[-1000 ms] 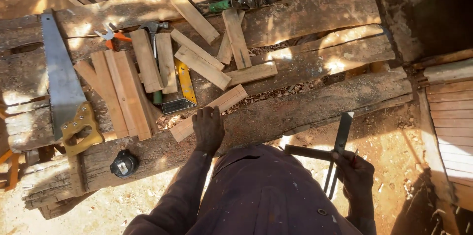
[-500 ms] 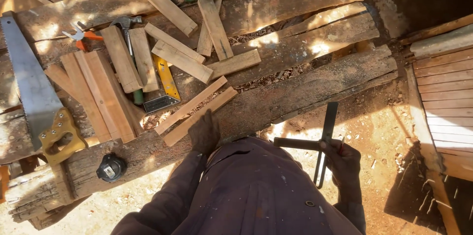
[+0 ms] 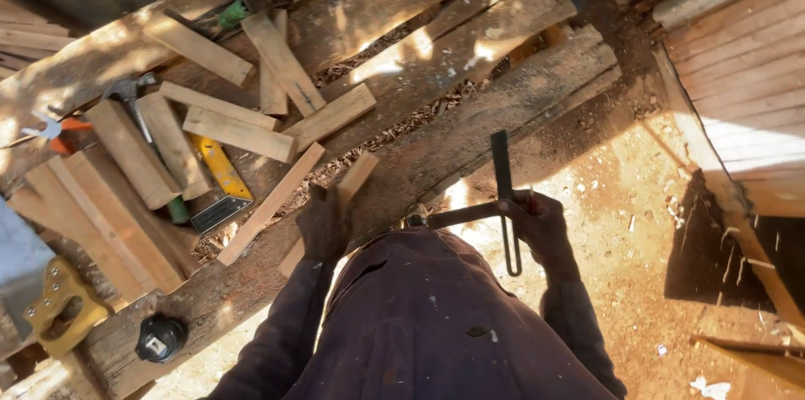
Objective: Using a try square to measure and mark lines on wooden slats on a workbench
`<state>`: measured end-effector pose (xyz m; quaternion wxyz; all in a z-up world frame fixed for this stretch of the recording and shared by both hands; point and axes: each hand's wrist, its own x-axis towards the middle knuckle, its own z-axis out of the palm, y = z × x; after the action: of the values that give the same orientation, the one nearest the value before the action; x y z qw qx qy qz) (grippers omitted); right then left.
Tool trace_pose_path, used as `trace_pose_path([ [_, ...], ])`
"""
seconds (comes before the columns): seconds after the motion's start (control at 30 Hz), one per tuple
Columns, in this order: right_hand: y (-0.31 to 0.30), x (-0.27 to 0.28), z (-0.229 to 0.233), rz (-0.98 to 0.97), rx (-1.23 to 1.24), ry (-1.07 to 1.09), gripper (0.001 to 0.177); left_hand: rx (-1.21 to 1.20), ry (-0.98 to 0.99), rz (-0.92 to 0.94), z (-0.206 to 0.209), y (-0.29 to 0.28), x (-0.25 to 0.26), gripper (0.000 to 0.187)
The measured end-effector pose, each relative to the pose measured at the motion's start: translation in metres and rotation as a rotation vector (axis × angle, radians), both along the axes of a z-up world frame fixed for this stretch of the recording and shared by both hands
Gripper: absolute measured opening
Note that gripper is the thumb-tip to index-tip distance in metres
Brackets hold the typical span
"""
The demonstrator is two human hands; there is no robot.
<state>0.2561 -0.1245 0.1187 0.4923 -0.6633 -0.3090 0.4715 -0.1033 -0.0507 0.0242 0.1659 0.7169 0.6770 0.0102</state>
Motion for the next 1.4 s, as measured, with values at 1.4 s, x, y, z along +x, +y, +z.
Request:
trace_pose_path([
  [1.4,0.082,-0.032,-0.146,0.354,-0.235,0.161,0.023,0.057,-0.038,-0.379,-0.003,0.021,0.147,0.062],
])
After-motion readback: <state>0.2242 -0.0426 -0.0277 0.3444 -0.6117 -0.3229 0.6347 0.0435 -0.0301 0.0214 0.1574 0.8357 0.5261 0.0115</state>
